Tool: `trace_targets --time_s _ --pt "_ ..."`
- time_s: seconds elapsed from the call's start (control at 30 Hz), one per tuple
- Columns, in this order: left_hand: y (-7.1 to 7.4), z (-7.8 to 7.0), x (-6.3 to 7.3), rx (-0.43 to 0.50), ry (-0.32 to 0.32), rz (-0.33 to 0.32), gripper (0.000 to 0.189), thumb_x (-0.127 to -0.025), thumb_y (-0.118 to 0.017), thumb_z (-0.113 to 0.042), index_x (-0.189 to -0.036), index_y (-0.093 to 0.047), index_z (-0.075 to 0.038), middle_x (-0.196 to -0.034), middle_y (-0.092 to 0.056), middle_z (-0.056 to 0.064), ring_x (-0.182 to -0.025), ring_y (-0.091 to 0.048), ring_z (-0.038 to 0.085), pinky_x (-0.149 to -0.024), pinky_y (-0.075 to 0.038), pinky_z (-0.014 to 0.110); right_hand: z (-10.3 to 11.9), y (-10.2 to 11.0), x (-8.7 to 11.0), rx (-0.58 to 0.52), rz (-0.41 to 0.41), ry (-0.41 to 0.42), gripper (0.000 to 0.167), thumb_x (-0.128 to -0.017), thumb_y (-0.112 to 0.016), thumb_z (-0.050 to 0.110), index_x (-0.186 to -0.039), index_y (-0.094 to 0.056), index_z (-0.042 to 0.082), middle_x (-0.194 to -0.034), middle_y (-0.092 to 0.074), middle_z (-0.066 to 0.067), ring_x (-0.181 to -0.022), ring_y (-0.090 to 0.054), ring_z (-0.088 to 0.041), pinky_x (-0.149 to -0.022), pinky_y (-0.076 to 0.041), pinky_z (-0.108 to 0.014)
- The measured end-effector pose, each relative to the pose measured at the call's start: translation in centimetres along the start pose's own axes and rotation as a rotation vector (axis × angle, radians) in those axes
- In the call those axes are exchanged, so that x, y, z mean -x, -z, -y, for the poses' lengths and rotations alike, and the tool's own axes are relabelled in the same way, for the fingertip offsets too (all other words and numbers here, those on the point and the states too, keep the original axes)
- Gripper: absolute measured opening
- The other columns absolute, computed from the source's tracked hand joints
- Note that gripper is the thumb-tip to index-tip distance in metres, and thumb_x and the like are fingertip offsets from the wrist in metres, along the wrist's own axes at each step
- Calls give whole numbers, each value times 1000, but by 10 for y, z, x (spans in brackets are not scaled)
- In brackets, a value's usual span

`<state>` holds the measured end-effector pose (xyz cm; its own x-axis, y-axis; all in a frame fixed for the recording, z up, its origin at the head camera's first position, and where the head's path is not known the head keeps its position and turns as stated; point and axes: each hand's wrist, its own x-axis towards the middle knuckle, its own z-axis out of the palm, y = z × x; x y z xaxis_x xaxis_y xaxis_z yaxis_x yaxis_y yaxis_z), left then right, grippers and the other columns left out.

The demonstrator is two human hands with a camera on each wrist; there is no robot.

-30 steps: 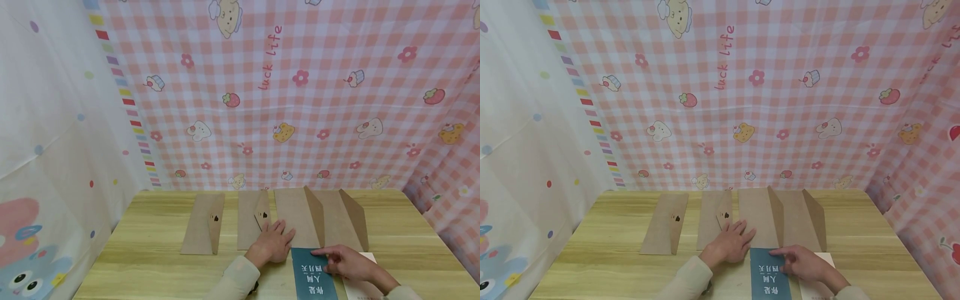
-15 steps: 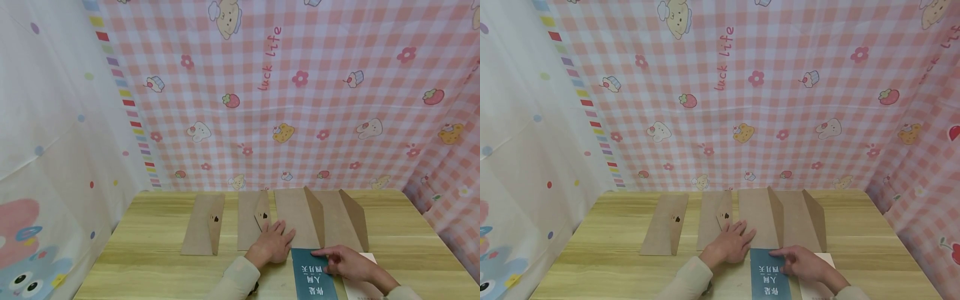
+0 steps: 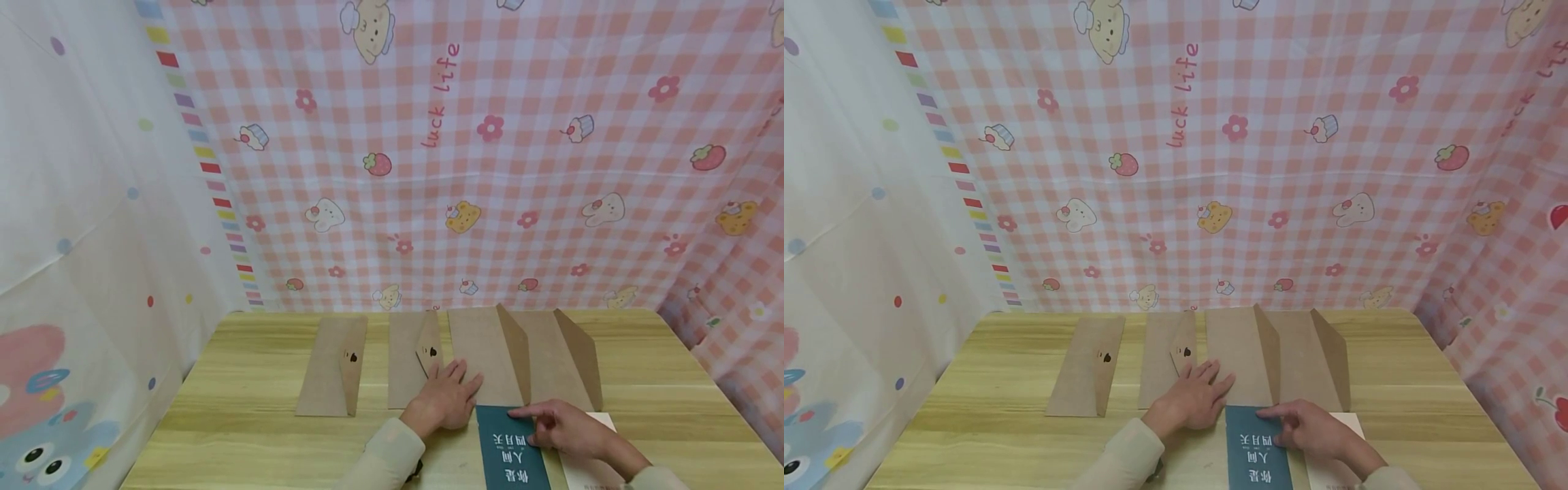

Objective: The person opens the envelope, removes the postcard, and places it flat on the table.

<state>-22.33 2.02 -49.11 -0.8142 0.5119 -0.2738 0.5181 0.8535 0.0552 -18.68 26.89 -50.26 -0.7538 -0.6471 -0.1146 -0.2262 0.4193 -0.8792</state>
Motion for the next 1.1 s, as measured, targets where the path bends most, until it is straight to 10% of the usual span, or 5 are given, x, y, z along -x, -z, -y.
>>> trace_targets --time_s 1.1 --pt "0 0 0 46 0 -25 50 -105 -41 -41 -154 -34 -36 -164 -25 -2 -151 -21 15 -122 -19 45 2 -2 0 -15 5 -76 37 -95 -60 5 -130 -61 -5 -66 -49 8 -55 -43 -2 -46 -31 -16"
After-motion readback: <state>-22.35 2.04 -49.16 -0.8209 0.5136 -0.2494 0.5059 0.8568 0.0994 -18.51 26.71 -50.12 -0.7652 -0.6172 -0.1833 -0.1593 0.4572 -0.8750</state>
